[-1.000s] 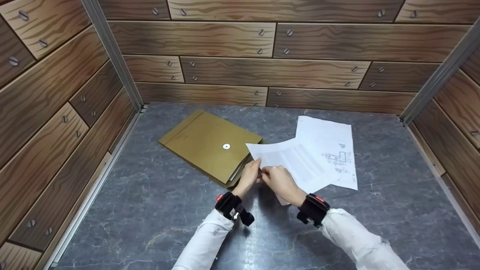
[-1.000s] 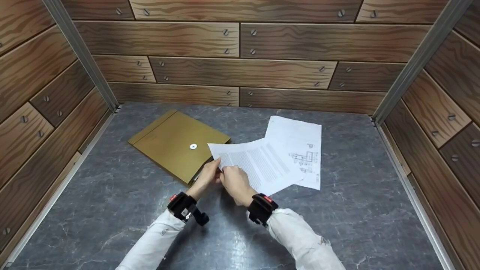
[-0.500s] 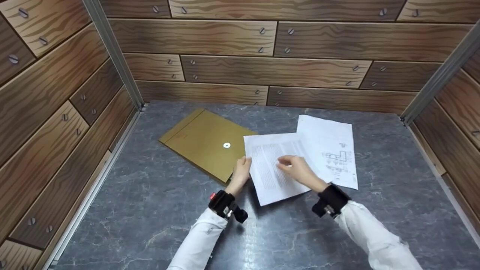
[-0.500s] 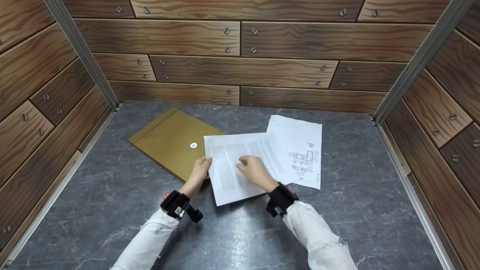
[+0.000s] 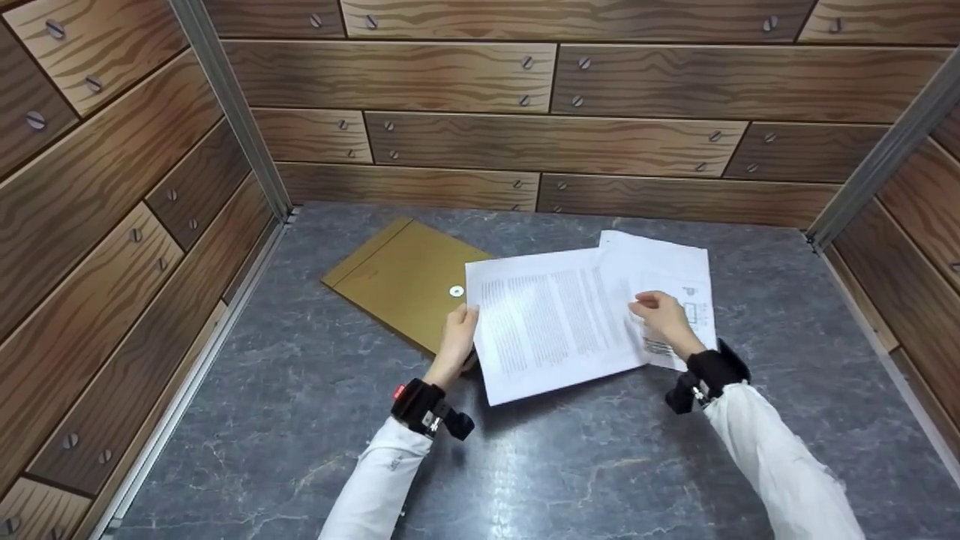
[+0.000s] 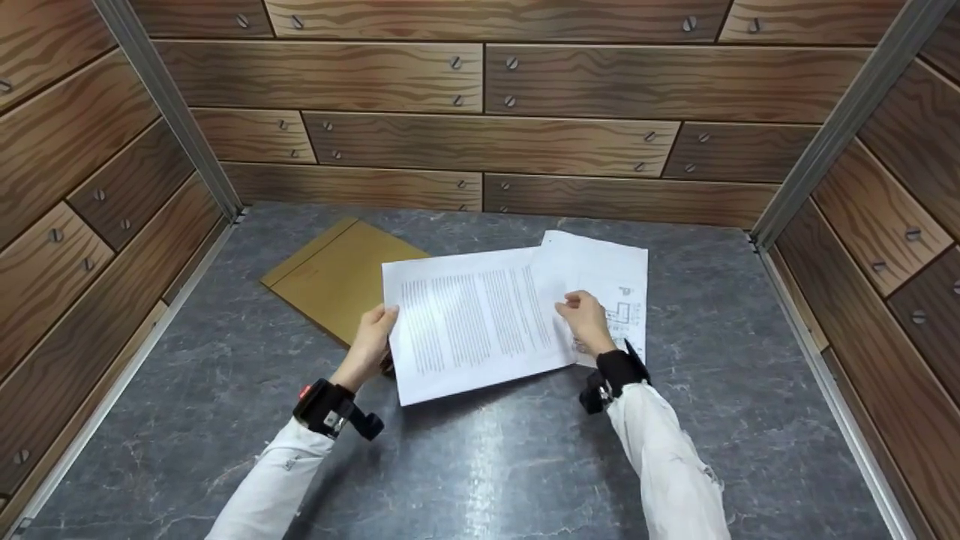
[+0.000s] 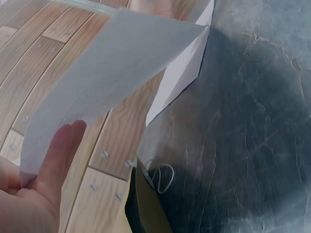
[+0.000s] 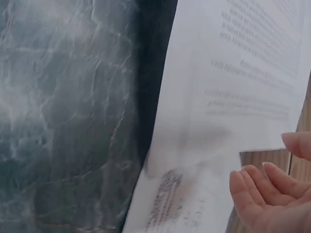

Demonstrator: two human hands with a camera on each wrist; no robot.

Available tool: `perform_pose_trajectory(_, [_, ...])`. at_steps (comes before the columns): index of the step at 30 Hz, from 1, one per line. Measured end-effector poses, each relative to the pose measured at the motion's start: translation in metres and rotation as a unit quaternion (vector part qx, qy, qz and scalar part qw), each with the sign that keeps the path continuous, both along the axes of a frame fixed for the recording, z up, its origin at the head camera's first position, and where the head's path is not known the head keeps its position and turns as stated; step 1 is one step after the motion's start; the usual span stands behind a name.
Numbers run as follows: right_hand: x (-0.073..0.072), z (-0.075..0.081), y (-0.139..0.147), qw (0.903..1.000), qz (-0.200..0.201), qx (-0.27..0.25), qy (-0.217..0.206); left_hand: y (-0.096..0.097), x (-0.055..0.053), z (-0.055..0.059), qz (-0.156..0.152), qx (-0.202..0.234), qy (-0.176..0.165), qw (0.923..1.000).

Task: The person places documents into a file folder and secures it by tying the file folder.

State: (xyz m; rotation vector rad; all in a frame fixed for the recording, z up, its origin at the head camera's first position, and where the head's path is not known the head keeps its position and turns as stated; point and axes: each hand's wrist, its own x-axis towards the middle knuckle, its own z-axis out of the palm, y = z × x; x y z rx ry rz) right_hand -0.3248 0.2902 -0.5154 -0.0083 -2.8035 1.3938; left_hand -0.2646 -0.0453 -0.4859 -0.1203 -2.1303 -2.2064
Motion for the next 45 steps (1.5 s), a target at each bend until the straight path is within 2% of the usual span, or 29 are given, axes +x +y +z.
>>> perform_pose_trajectory(5, [0.0,-0.01,0.008,0.9963,0.006,-0.052,-0.068,-0.007,-0.012,-0.022,-0.029,0.059,-0.032,0.9973])
perform_pose_trajectory(9, [0.001,-0.012,0.012,0.9807,0.018,-0.141,-0.134,-0.009,-0.018,-0.035,-0.033,0.067,-0.035,0.9966])
perform_pose_trajectory(11, [0.002,-0.011,0.014,0.9714,0.021,-0.184,-0.148,-0.009,-0.019,-0.038,-0.026,0.068,-0.029,0.9969])
perform_pose_trajectory(15, [0.004,-0.011,0.016,0.96,0.024,-0.237,-0.146,-0.009,-0.02,-0.041,-0.019,0.09,-0.038,0.995])
perform_pose_trajectory(20, [0.006,-0.011,0.014,0.9551,0.031,-0.257,-0.144,-0.007,-0.019,-0.043,-0.032,0.111,-0.098,0.9885])
perform_pose_trajectory(23, [0.008,-0.011,0.014,0.9461,0.041,-0.282,-0.155,-0.007,-0.018,-0.043,-0.035,0.119,-0.121,0.9849])
perform_pose_trajectory(27, [0.011,-0.013,0.016,0.9277,0.07,-0.324,-0.172,-0.01,-0.016,-0.044,-0.038,0.13,-0.118,0.9837])
perform_pose_trajectory(30, [0.014,-0.016,0.016,0.9092,0.097,-0.357,-0.191,-0.012,-0.016,-0.044,-0.042,0.13,-0.12,0.9833])
perform_pose_trajectory(33, [0.016,-0.02,0.013,0.8966,0.118,-0.375,-0.204,-0.013,-0.015,-0.045,-0.045,0.124,-0.124,0.9835])
perform_pose_trajectory(40, [0.019,-0.022,0.009,0.8847,0.171,-0.386,-0.198,-0.013,-0.017,-0.045,-0.06,0.109,-0.105,0.9867])
perform_pose_trajectory(42, [0.02,-0.022,0.008,0.8808,0.176,-0.393,-0.197,-0.013,-0.017,-0.044,-0.061,0.109,-0.099,0.9872])
perform_pose_trajectory(45, [0.021,-0.022,0.006,0.8816,0.174,-0.394,-0.193,-0.013,-0.017,-0.044,-0.058,0.112,-0.099,0.9871])
